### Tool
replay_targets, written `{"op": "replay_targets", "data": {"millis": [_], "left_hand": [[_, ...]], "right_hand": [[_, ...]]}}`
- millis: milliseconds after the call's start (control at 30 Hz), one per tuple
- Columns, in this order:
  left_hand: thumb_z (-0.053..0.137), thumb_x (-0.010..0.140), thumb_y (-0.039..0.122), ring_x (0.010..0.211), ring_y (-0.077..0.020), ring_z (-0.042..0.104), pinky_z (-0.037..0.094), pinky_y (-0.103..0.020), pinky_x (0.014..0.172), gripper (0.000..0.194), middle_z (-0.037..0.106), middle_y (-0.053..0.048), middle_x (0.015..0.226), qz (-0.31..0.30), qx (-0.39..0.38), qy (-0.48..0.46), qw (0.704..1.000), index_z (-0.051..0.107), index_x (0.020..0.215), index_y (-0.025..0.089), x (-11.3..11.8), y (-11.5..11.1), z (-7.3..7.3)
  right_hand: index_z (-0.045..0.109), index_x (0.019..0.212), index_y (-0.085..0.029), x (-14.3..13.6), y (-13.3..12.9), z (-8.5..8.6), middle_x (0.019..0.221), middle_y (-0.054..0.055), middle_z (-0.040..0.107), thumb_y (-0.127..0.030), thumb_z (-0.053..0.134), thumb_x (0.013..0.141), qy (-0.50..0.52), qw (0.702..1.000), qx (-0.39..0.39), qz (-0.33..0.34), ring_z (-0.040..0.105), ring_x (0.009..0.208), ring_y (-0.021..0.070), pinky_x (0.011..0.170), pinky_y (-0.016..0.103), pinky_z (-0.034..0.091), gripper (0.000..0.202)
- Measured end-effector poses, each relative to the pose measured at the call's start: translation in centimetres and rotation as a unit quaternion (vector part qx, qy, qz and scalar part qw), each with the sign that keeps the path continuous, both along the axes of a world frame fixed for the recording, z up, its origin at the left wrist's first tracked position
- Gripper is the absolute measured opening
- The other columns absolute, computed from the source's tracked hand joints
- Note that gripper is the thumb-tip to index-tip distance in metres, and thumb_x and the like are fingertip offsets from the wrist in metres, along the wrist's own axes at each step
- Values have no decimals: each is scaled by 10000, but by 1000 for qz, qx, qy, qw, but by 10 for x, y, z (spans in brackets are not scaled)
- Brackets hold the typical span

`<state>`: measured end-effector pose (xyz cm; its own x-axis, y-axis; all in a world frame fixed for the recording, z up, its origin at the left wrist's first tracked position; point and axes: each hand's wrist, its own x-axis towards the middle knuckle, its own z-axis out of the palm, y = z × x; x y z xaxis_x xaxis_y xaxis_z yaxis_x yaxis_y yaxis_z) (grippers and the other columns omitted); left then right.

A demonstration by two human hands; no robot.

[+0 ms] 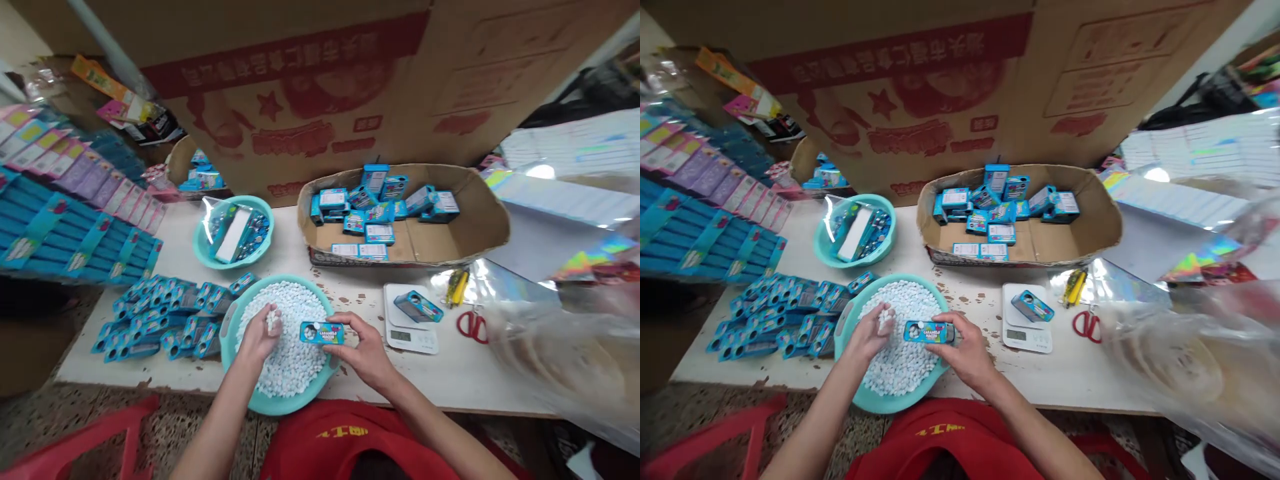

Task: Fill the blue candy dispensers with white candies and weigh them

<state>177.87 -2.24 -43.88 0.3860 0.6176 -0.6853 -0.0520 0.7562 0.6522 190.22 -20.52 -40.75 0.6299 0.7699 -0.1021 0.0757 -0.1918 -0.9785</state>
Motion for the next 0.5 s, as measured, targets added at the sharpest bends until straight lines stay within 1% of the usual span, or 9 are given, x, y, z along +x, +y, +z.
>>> {"op": "replay_targets", "data": {"millis": [67, 133, 167, 200, 267, 333, 367, 433, 500], "left_hand": [[675, 659, 254, 412, -31, 392, 200, -117, 326, 229, 506, 22, 626, -93, -31, 13, 995, 537, 798, 135, 15, -12, -3], [685, 649, 307, 437, -34, 400, 188, -123, 349, 297, 521, 23, 663, -190, 1, 16, 982, 536, 850, 147, 42, -28, -2], [681, 653, 340, 437, -36, 391, 171, -130, 358, 309, 521, 26, 662, -248, 24, 15, 968, 527, 847, 156, 59, -37, -1], [667, 661, 374, 426, -37, 367, 151, -141, 365, 309, 513, 34, 643, -312, 43, 16, 949, 515, 829, 165, 78, -47, 0], [611, 701, 420, 415, -43, 328, 159, -164, 387, 283, 492, 46, 604, -430, 99, 16, 897, 497, 789, 176, 119, -68, -1], [537, 760, 408, 466, -68, 384, 256, -188, 444, 234, 505, 35, 605, -526, 210, 12, 824, 504, 750, 177, 158, -89, -1], [500, 790, 385, 519, -88, 436, 309, -205, 496, 215, 529, 22, 626, -561, 281, 13, 778, 516, 742, 177, 176, -100, -1], [444, 838, 338, 655, -136, 530, 362, -241, 604, 198, 592, -11, 696, -617, 409, 41, 671, 551, 772, 185, 205, -118, 1], [428, 861, 320, 750, -188, 585, 365, -268, 641, 190, 642, -42, 766, -656, 486, 105, 568, 576, 858, 201, 224, -133, 5]], "right_hand": [[652, 930, -218, 10, -19, 3, 959, 44, 678, -330, 760, 667, -8, 1000, 2, -30, 635, 905, 220, 809, 331, 508, 306], [656, 920, -218, 20, -42, 4, 933, 45, 682, -342, 762, 661, -26, 997, -5, -78, 643, 872, 219, 783, 326, 521, 306], [660, 915, -219, 26, -55, 3, 920, 45, 684, -347, 763, 656, -36, 994, -14, -107, 645, 859, 222, 774, 328, 526, 306], [665, 911, -220, 30, -69, 2, 915, 46, 686, -350, 763, 653, -45, 989, -25, -135, 646, 856, 227, 773, 333, 529, 305], [671, 906, -220, 39, -96, 0, 922, 53, 689, -349, 757, 653, -58, 980, -50, -185, 647, 869, 238, 787, 347, 529, 297], [673, 909, -219, 45, -123, -2, 927, 58, 690, -341, 747, 660, -63, 971, -70, -220, 645, 878, 243, 804, 354, 525, 287], [671, 912, -218, 47, -135, -4, 926, 58, 690, -338, 741, 664, -63, 967, -79, -234, 645, 876, 242, 807, 352, 524, 284], [668, 921, -217, 51, -156, -8, 922, 56, 689, -334, 732, 672, -60, 959, -97, -258, 643, 868, 237, 800, 343, 522, 282], [666, 928, -218, 53, -173, -12, 925, 54, 687, -336, 729, 676, -57, 952, -114, -280, 640, 868, 234, 798, 336, 516, 286]]}}
